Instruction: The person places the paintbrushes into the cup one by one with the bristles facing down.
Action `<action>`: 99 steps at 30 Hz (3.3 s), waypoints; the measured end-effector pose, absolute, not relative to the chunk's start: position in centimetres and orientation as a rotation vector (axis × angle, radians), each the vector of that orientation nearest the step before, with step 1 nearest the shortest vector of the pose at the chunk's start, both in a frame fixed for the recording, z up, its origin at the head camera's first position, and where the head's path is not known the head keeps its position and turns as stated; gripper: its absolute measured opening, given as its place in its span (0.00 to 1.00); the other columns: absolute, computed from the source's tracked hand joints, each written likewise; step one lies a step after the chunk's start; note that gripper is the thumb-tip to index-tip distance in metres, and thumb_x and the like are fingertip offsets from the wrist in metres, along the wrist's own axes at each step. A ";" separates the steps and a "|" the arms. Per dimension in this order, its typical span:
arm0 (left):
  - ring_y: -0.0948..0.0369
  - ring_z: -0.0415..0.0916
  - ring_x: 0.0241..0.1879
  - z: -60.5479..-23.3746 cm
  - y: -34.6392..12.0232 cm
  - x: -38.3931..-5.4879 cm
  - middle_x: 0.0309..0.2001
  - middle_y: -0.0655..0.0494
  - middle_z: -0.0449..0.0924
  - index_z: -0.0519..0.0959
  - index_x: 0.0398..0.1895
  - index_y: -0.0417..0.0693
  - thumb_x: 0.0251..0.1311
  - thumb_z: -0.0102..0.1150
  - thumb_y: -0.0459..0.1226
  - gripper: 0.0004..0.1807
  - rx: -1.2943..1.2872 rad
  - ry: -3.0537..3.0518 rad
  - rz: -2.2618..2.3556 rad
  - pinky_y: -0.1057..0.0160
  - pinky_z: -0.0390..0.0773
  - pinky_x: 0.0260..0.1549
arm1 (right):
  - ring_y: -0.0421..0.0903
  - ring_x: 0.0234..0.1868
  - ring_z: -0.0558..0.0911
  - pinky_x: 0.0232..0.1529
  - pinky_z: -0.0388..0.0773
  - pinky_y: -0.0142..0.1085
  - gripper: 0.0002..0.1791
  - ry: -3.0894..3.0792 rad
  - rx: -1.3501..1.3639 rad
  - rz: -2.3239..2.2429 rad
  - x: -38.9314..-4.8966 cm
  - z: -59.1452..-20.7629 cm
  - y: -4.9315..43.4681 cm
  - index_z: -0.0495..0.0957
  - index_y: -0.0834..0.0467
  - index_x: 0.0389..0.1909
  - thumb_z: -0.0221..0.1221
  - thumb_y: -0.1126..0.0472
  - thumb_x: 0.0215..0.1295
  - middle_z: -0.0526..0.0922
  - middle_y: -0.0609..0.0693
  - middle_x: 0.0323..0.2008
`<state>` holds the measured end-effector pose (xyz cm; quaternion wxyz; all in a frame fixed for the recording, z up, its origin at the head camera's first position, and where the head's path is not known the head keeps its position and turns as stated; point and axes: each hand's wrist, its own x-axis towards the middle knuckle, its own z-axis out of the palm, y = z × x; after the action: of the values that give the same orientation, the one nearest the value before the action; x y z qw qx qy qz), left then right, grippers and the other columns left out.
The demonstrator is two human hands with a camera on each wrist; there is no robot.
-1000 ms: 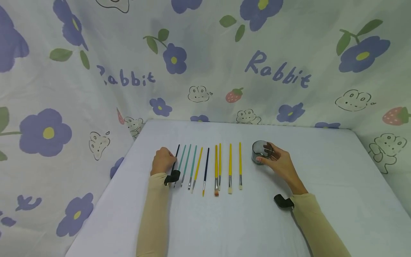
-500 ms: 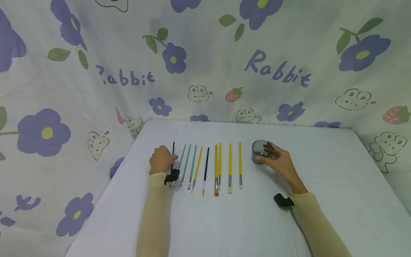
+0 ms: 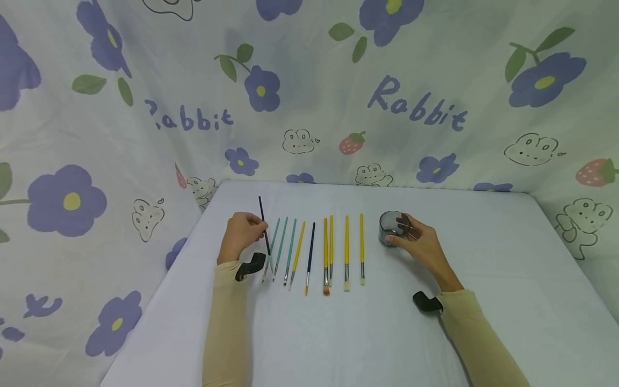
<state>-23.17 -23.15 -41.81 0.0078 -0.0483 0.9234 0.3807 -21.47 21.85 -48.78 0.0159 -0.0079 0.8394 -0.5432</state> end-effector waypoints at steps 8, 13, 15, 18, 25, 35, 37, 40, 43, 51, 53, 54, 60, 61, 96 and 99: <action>0.49 0.90 0.41 -42.0 -22.3 -23.4 0.45 0.36 0.87 0.81 0.51 0.34 0.68 0.61 0.35 0.14 -0.114 2.783 1.592 0.65 0.90 0.37 | 0.62 0.78 0.67 0.76 0.68 0.48 0.56 2.605 -0.016 -1.689 -21.5 -48.8 21.8 0.56 0.58 0.81 0.75 0.42 0.58 0.68 0.62 0.76; 0.56 0.90 0.36 -41.9 -22.0 -23.4 0.47 0.35 0.86 0.81 0.51 0.35 0.68 0.61 0.34 0.14 -0.109 2.750 1.752 0.65 0.90 0.36 | 0.62 0.78 0.66 0.77 0.68 0.49 0.57 2.608 -0.015 -1.677 -21.5 -48.8 21.8 0.55 0.58 0.81 0.74 0.42 0.58 0.68 0.63 0.76; 0.58 0.90 0.35 -41.8 -21.9 -23.4 0.47 0.35 0.86 0.81 0.51 0.34 0.67 0.61 0.34 0.14 -0.118 2.743 1.797 0.65 0.90 0.36 | 0.62 0.78 0.66 0.76 0.68 0.48 0.57 2.606 -0.013 -1.681 -21.5 -48.8 21.8 0.55 0.57 0.81 0.75 0.42 0.58 0.67 0.63 0.76; 0.62 0.89 0.33 -41.6 -21.6 -23.4 0.46 0.35 0.86 0.81 0.50 0.33 0.67 0.62 0.34 0.13 -0.140 2.720 1.873 0.67 0.90 0.36 | 0.61 0.78 0.66 0.76 0.68 0.47 0.57 2.599 -0.022 -1.696 -21.6 -48.8 21.9 0.56 0.58 0.81 0.75 0.42 0.58 0.67 0.63 0.76; 0.65 0.88 0.30 -41.5 -20.1 -23.5 0.40 0.45 0.86 0.81 0.48 0.33 0.67 0.65 0.33 0.12 -0.098 2.608 2.062 0.67 0.90 0.37 | 0.61 0.78 0.66 0.76 0.68 0.48 0.57 2.594 -0.034 -1.707 -21.7 -48.8 22.0 0.56 0.59 0.81 0.75 0.43 0.58 0.67 0.63 0.76; 0.62 0.89 0.29 -41.7 -16.8 -23.8 0.32 0.55 0.86 0.80 0.44 0.31 0.65 0.67 0.30 0.10 0.073 2.412 2.323 0.63 0.91 0.37 | 0.62 0.78 0.67 0.76 0.68 0.48 0.55 2.587 -0.014 -1.712 -21.4 -48.8 21.8 0.56 0.59 0.81 0.74 0.44 0.59 0.67 0.63 0.76; 0.62 0.89 0.29 -41.8 -16.3 -23.8 0.31 0.56 0.86 0.80 0.44 0.30 0.64 0.67 0.29 0.10 0.101 2.370 2.374 0.63 0.91 0.37 | 0.62 0.77 0.67 0.76 0.68 0.48 0.54 2.584 -0.019 -1.724 -21.2 -48.7 21.7 0.57 0.59 0.80 0.74 0.45 0.59 0.68 0.64 0.75; 0.63 0.89 0.28 -41.9 -15.5 -23.8 0.32 0.56 0.86 0.80 0.45 0.29 0.64 0.67 0.28 0.11 0.153 2.317 2.434 0.63 0.91 0.37 | 0.62 0.77 0.68 0.77 0.68 0.48 0.54 2.577 -0.035 -1.740 -21.0 -48.5 21.6 0.57 0.59 0.80 0.74 0.47 0.60 0.70 0.64 0.74; 0.63 0.89 0.29 -41.8 -14.4 -24.0 0.32 0.57 0.87 0.79 0.45 0.28 0.64 0.66 0.28 0.11 0.188 2.284 2.469 0.64 0.90 0.36 | 0.62 0.77 0.68 0.77 0.68 0.48 0.53 2.571 -0.039 -1.744 -20.9 -48.2 21.5 0.57 0.58 0.81 0.74 0.47 0.60 0.70 0.64 0.74; 0.62 0.90 0.30 -41.5 -10.9 -24.2 0.33 0.54 0.87 0.80 0.44 0.29 0.63 0.67 0.26 0.09 0.274 2.223 2.523 0.62 0.91 0.37 | 0.63 0.77 0.68 0.76 0.68 0.48 0.54 2.580 -0.052 -1.744 -21.0 -48.3 21.7 0.57 0.59 0.80 0.74 0.47 0.60 0.70 0.65 0.74; 0.62 0.90 0.30 -41.4 -9.9 -24.3 0.34 0.53 0.87 0.80 0.44 0.29 0.63 0.67 0.26 0.09 0.296 2.212 2.528 0.62 0.91 0.37 | 0.63 0.77 0.68 0.77 0.68 0.49 0.54 2.586 -0.047 -1.737 -21.1 -48.4 21.7 0.57 0.59 0.80 0.74 0.46 0.60 0.70 0.64 0.74; 0.62 0.90 0.30 -41.4 -9.5 -24.4 0.34 0.52 0.87 0.80 0.44 0.29 0.63 0.67 0.26 0.09 0.308 2.203 2.532 0.62 0.91 0.38 | 0.62 0.77 0.68 0.77 0.68 0.49 0.54 2.586 -0.043 -1.735 -21.1 -48.4 21.7 0.58 0.59 0.80 0.74 0.46 0.60 0.70 0.64 0.74; 0.63 0.89 0.30 -41.2 -7.1 -24.8 0.37 0.40 0.87 0.82 0.44 0.30 0.64 0.67 0.27 0.08 0.397 2.203 2.529 0.60 0.91 0.39 | 0.62 0.78 0.67 0.77 0.68 0.49 0.55 2.580 -0.039 -1.728 -21.1 -48.7 21.7 0.56 0.59 0.81 0.74 0.45 0.60 0.67 0.63 0.76; 0.63 0.89 0.30 -41.1 -6.8 -24.8 0.38 0.38 0.87 0.82 0.44 0.30 0.64 0.67 0.27 0.09 0.412 2.207 2.527 0.59 0.91 0.39 | 0.63 0.78 0.67 0.77 0.68 0.49 0.55 2.579 -0.041 -1.730 -21.2 -48.7 21.7 0.56 0.59 0.81 0.74 0.45 0.60 0.67 0.63 0.76; 0.57 0.91 0.37 -42.1 0.1 -25.2 0.43 0.45 0.90 0.86 0.49 0.41 0.66 0.68 0.35 0.11 0.494 2.478 2.145 0.64 0.89 0.40 | 0.63 0.76 0.69 0.76 0.70 0.51 0.55 2.608 -0.023 -1.717 -21.4 -48.9 21.6 0.57 0.58 0.81 0.74 0.44 0.59 0.70 0.63 0.75; 0.57 0.91 0.37 -42.4 0.3 -25.2 0.42 0.46 0.90 0.86 0.49 0.41 0.66 0.68 0.36 0.11 0.503 2.490 2.097 0.64 0.89 0.40 | 0.62 0.76 0.70 0.75 0.70 0.50 0.54 2.595 -0.033 -1.736 -21.4 -48.9 21.6 0.57 0.58 0.81 0.74 0.44 0.59 0.70 0.63 0.74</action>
<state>-25.16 0.29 -42.36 -0.0760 0.1521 0.7536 0.6349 -21.39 21.61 -48.94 0.0094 -0.0105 0.8311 -0.5560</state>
